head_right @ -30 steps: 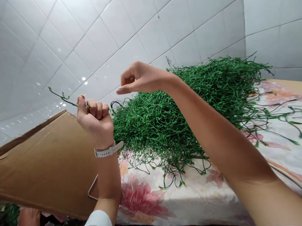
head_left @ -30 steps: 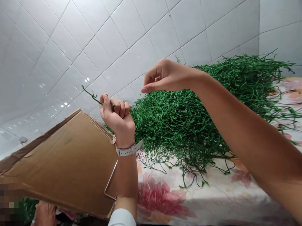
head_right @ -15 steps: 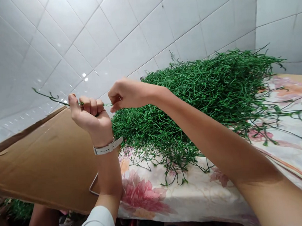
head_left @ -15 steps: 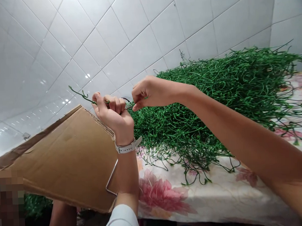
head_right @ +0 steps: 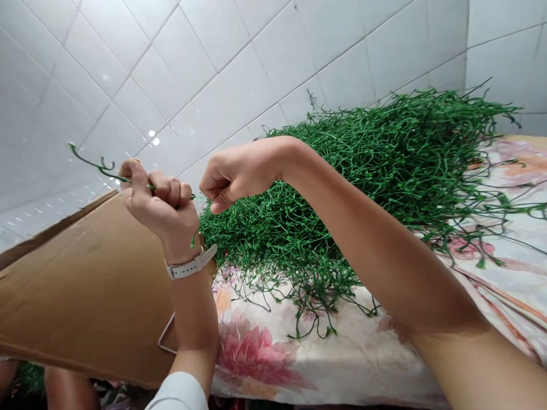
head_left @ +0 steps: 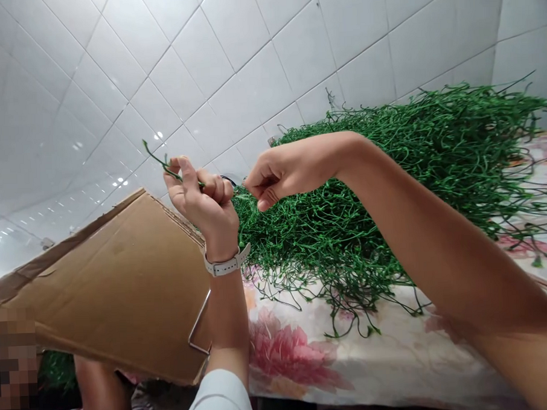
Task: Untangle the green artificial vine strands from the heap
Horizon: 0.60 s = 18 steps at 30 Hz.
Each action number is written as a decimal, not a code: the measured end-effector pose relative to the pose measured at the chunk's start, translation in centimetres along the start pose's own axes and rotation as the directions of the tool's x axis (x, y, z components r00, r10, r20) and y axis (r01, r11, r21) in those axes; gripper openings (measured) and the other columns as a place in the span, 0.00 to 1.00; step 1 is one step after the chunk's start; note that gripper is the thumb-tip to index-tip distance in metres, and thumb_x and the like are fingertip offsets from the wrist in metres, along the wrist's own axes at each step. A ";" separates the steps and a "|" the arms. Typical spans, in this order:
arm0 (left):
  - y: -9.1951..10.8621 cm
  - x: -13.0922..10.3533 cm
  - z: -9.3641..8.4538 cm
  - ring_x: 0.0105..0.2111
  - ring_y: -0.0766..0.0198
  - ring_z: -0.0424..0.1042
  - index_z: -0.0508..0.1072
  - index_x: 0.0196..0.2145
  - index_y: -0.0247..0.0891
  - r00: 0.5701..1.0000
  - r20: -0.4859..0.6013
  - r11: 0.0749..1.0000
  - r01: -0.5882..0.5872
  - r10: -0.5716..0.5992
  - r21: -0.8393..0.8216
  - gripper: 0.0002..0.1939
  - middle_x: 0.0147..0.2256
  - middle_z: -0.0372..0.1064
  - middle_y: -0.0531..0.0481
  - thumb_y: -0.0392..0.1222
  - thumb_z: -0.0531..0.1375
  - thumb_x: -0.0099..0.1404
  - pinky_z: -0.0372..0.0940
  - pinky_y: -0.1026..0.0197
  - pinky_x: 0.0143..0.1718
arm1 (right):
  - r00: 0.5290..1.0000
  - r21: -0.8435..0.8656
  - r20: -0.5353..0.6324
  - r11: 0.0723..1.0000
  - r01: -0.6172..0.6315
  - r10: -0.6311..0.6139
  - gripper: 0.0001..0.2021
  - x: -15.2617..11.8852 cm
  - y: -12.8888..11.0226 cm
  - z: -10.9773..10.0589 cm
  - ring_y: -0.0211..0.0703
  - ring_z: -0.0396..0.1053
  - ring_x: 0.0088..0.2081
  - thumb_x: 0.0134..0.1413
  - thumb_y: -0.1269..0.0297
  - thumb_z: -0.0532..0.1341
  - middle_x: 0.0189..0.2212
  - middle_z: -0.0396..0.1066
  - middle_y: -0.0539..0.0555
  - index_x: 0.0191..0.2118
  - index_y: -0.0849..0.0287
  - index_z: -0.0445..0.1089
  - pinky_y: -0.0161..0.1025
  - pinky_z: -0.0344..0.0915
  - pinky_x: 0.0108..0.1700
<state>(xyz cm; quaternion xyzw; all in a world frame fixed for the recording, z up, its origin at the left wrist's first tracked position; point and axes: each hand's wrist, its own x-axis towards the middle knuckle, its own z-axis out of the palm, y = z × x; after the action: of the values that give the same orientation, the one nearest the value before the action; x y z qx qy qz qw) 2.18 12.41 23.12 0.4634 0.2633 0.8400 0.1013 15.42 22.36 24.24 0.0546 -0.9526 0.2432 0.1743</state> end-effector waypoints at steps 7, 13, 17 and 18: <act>-3.3 -0.6 -0.2 0.15 0.75 0.47 0.61 0.41 0.46 0.879 0.148 0.851 -0.476 0.453 0.223 0.08 0.26 0.55 0.61 0.39 0.60 0.71 0.45 0.65 0.17 | 0.990 0.043 0.142 0.999 -0.015 0.008 0.18 -0.7 1.3 -0.8 0.28 0.47 0.23 0.65 0.68 0.63 0.19 0.49 0.42 0.23 0.60 0.60 0.35 0.47 0.27; -5.7 -1.1 -0.7 0.20 0.74 0.54 0.61 0.42 0.43 0.688 0.207 0.534 -0.688 0.696 0.491 0.10 0.40 0.62 0.49 0.46 0.59 0.71 0.59 0.61 0.21 | 0.986 -0.154 0.007 0.974 -0.165 0.168 0.16 -0.7 -0.4 -0.6 0.26 0.48 0.21 0.61 0.72 0.66 0.18 0.53 0.41 0.24 0.60 0.64 0.37 0.47 0.26; -5.2 0.7 -0.8 0.20 0.75 0.50 0.62 0.42 0.41 0.553 0.182 0.413 -0.769 0.813 0.487 0.07 0.39 0.56 0.51 0.43 0.57 0.70 0.53 0.61 0.20 | 0.965 -0.258 0.002 0.932 -0.255 0.264 0.11 -1.3 -0.9 -0.4 0.26 0.51 0.21 0.58 0.70 0.68 0.18 0.58 0.42 0.26 0.62 0.71 0.35 0.47 0.26; -4.6 1.6 -1.1 0.21 0.75 0.49 0.62 0.41 0.40 0.519 0.147 0.387 -0.772 0.842 0.504 0.06 0.39 0.55 0.51 0.41 0.57 0.69 0.51 0.62 0.20 | 0.961 -0.278 0.001 0.923 -0.266 0.278 0.10 -1.8 -0.6 -0.2 0.27 0.54 0.22 0.57 0.70 0.69 0.19 0.59 0.42 0.26 0.62 0.72 0.35 0.48 0.27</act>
<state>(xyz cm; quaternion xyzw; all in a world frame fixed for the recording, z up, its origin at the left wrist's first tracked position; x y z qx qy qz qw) 0.04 16.62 21.36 0.4837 0.2227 0.7077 -0.4644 17.27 21.95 24.02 -0.0979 -0.9788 0.1292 0.1254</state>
